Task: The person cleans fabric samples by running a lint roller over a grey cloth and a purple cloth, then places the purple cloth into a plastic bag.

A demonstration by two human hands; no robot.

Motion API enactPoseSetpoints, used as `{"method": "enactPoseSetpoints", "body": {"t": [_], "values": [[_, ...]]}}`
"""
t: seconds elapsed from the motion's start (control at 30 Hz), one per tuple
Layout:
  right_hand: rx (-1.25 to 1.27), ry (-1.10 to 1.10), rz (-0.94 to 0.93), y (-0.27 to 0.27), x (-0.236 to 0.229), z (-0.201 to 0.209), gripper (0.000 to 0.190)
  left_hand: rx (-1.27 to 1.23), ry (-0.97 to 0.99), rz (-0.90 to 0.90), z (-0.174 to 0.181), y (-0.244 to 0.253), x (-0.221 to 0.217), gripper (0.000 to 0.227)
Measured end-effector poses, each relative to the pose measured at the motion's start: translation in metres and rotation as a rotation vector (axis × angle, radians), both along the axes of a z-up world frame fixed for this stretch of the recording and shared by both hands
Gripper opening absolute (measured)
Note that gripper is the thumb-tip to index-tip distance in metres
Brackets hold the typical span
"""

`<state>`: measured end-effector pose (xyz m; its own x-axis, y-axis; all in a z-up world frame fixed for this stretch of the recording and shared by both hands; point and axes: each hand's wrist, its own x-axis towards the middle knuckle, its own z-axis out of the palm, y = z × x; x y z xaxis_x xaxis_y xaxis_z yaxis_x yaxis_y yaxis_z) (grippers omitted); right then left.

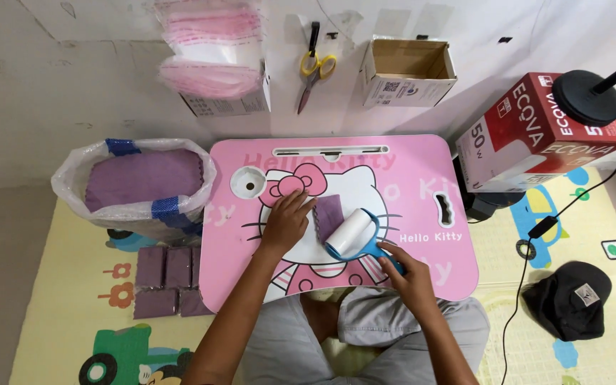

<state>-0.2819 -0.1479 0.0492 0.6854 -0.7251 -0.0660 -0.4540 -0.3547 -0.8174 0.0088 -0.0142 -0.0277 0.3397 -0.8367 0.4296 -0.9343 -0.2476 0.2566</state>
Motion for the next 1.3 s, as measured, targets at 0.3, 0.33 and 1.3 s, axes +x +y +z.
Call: {"method": "enactPoseSetpoints", "body": {"t": [0.3,0.33,1.3], "values": [[-0.034,-0.004,0.020,0.012,0.052,0.019,0.031,0.078,0.040,0.056,0.003,0.001,0.001,0.048],[-0.031,-0.001,0.020,0.013,0.055,0.020,0.031,0.081,0.043,0.057,0.002,0.000,0.002,0.048],[0.015,0.036,0.263,-0.030,0.086,0.035,0.039,0.144,0.211,0.048,0.011,0.002,0.007,0.048]]}}
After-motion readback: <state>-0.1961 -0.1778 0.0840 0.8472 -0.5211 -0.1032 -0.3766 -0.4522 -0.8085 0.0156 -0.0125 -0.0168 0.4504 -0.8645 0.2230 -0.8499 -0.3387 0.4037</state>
